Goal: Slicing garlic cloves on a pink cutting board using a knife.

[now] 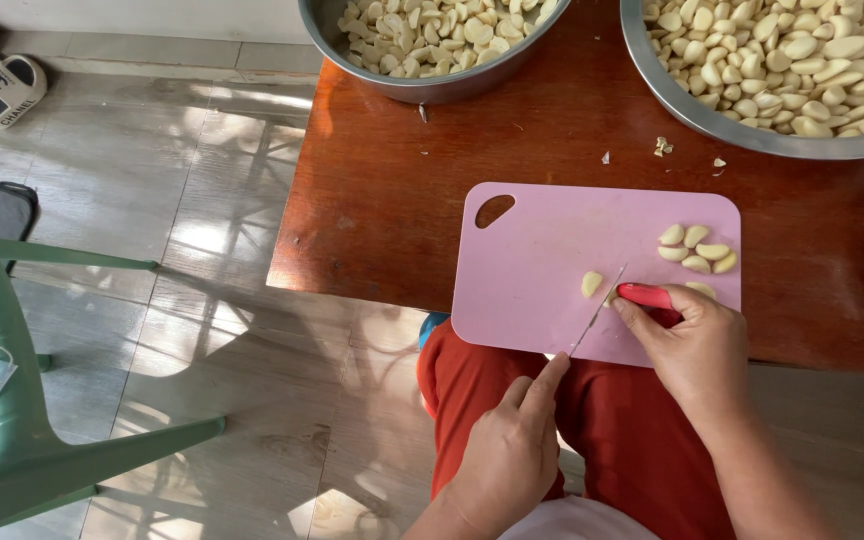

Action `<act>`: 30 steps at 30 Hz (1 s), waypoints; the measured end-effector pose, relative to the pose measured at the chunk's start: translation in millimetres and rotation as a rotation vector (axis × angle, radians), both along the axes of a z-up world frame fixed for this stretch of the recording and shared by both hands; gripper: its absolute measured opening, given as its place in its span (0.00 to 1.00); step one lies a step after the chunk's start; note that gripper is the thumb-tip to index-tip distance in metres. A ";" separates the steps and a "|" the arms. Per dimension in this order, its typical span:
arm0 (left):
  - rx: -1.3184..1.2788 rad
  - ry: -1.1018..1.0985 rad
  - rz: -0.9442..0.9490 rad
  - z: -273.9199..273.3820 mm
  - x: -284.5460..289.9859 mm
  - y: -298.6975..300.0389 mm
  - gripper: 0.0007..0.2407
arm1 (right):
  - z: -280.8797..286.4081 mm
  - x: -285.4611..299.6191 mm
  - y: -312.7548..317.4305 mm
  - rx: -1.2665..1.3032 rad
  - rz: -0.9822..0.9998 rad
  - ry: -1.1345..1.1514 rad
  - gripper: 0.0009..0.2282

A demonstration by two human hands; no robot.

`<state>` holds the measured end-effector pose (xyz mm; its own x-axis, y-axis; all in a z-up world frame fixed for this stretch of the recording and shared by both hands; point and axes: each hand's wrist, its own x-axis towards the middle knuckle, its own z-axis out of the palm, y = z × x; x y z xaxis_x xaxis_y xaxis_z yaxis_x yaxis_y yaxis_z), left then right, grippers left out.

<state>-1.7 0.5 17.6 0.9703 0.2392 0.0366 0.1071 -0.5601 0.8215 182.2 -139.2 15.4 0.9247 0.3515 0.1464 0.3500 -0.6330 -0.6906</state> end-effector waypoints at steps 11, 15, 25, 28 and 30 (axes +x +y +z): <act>0.037 0.035 -0.004 -3.8 -1.7 -0.5 0.23 | -3.4 0.1 -1.6 0.006 0.018 -0.031 0.08; 0.044 -0.057 0.003 -5.0 3.6 -1.8 0.20 | -3.0 0.7 -0.8 0.010 0.033 -0.033 0.09; 0.024 0.008 -0.012 -10.9 5.6 -1.0 0.23 | -2.0 0.0 -0.5 0.003 0.003 0.001 0.09; 0.047 0.004 -0.012 -12.5 6.2 -1.5 0.23 | 1.4 -0.6 1.2 0.013 0.009 0.000 0.09; 0.044 -0.011 -0.021 -14.8 3.6 -2.2 0.23 | 3.0 -0.8 0.5 0.006 0.007 0.009 0.09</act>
